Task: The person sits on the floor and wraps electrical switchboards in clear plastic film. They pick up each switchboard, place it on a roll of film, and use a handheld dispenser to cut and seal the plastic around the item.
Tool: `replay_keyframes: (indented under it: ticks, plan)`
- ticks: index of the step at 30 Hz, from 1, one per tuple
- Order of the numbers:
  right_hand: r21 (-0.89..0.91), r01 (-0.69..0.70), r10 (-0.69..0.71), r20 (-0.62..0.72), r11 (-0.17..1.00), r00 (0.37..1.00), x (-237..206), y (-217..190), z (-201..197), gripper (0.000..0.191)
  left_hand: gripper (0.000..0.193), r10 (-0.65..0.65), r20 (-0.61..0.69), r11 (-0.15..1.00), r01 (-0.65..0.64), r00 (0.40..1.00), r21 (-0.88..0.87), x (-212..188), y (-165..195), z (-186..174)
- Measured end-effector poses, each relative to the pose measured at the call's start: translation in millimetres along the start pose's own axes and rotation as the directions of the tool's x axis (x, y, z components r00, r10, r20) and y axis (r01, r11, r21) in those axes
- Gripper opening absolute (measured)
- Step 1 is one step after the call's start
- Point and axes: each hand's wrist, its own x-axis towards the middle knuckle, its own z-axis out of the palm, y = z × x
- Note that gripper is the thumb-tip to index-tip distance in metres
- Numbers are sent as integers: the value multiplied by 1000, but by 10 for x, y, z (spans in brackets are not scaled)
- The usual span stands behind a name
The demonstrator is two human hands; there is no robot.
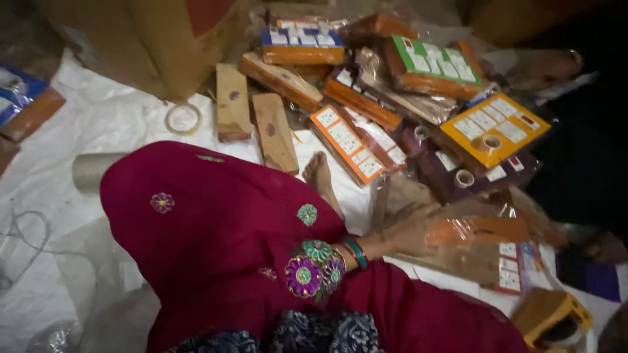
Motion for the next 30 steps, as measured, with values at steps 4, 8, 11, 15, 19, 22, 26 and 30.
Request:
replay_keyframes:
  ticks: [4, 8, 11, 15, 19, 22, 26, 30]
  plan:
    - [127, 88, -92, 23, 988, 995, 9, 376, -760, 17, 95, -6, -15, 1000, 5, 1000, -21, -103, -27, 102]
    - [321, 210, -242, 64, 924, 968, -109, 483, -674, 15, 95, 45, -16, 999, -45, 999, -16, -284, -103, 81]
    - [406, 278, -348, 109, 871, 931, -688, 160, -221, 14, 96, 85, -34, 996, -84, 996, 15, -304, -87, -27]
    - [381, 367, -470, 224, 849, 854, -1629, -330, 534, 16, 105, 81, -36, 985, -85, 996, -150, -328, 103, -201]
    - [467, 300, -482, 339, 832, 808, -1986, -597, 984, 15, 111, 57, -35, 982, -62, 998, -180, -337, 191, -324]
    - [462, 226, -409, 347, 858, 844, -1959, -628, 1112, 18, 96, 178, -109, 965, -196, 978, -173, -368, 162, -341]
    - [433, 222, -404, 390, 874, 827, -1912, -513, 1053, 21, 56, 253, -92, 950, -265, 963, -167, -412, 95, -319]
    - [505, 167, -423, 448, 847, 788, -1884, -329, 1007, 21, 46, 194, -104, 962, -210, 976, -173, -403, 117, -273]
